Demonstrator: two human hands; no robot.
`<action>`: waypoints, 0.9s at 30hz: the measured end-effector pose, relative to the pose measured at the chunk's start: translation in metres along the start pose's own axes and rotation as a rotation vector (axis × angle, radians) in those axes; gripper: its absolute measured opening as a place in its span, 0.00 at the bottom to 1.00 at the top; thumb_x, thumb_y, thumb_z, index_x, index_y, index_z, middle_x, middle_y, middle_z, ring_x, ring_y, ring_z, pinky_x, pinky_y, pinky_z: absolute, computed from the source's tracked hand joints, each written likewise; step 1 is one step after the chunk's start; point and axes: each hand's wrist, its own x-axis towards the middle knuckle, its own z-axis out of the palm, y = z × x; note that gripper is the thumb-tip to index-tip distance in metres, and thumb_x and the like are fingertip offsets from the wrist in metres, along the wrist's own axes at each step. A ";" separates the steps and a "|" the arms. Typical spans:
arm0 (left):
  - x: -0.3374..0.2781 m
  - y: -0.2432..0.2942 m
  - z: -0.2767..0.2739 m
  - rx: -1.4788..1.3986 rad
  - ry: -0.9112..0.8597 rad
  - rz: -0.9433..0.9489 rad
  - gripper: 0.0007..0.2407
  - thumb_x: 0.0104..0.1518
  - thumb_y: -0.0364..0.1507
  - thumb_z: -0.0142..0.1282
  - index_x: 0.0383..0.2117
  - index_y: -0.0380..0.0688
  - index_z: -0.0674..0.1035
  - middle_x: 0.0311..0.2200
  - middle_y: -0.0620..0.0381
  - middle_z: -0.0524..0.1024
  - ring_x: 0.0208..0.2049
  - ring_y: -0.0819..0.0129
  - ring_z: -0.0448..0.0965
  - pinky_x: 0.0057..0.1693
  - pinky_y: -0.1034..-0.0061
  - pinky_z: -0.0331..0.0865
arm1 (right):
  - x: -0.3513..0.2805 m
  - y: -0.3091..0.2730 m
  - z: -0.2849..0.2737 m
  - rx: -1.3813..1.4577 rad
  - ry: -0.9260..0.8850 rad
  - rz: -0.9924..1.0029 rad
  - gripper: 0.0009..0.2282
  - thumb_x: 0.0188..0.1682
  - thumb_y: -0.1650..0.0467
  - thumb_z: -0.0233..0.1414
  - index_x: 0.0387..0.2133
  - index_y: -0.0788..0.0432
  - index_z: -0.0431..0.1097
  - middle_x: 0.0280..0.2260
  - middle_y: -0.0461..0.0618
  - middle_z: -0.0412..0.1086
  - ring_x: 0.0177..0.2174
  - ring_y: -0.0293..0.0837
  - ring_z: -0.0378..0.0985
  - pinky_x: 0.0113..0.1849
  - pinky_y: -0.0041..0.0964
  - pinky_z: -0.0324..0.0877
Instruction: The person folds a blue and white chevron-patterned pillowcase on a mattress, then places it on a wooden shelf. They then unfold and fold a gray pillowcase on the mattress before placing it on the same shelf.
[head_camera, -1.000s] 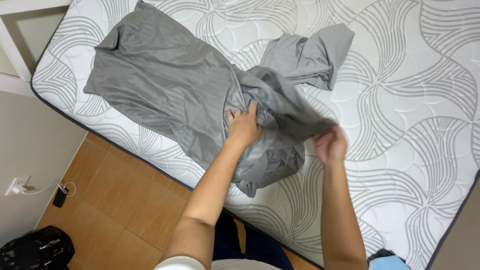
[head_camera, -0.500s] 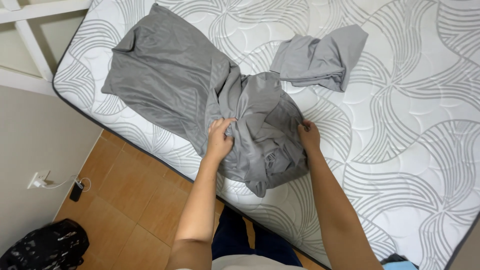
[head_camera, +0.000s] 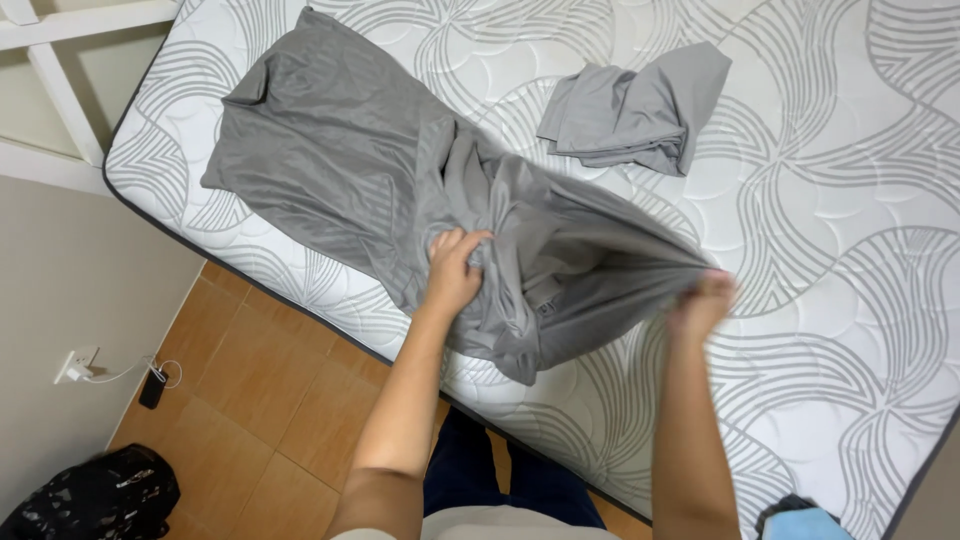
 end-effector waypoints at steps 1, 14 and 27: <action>0.006 0.012 0.004 -0.004 -0.005 0.005 0.24 0.38 0.15 0.52 0.45 0.49 0.80 0.31 0.50 0.67 0.42 0.50 0.69 0.55 0.61 0.61 | -0.010 -0.034 0.002 0.001 0.006 -0.004 0.10 0.58 0.71 0.57 0.32 0.47 0.61 0.22 0.38 0.59 0.20 0.33 0.60 0.22 0.28 0.57; -0.015 0.080 0.171 0.122 -0.236 0.287 0.23 0.40 0.21 0.58 0.46 0.59 0.80 0.51 0.46 0.73 0.58 0.44 0.69 0.62 0.40 0.57 | -0.100 -0.057 -0.040 -0.185 0.119 0.151 0.04 0.60 0.68 0.48 0.41 0.48 0.59 0.28 0.43 0.61 0.25 0.39 0.62 0.29 0.37 0.67; -0.037 0.083 0.160 -0.004 -0.224 -0.259 0.37 0.45 0.34 0.69 0.63 0.45 0.60 0.50 0.31 0.69 0.49 0.31 0.70 0.49 0.49 0.68 | -0.101 -0.054 0.097 -1.089 -0.277 -0.543 0.31 0.52 0.65 0.62 0.65 0.63 0.57 0.66 0.71 0.50 0.65 0.66 0.52 0.63 0.54 0.52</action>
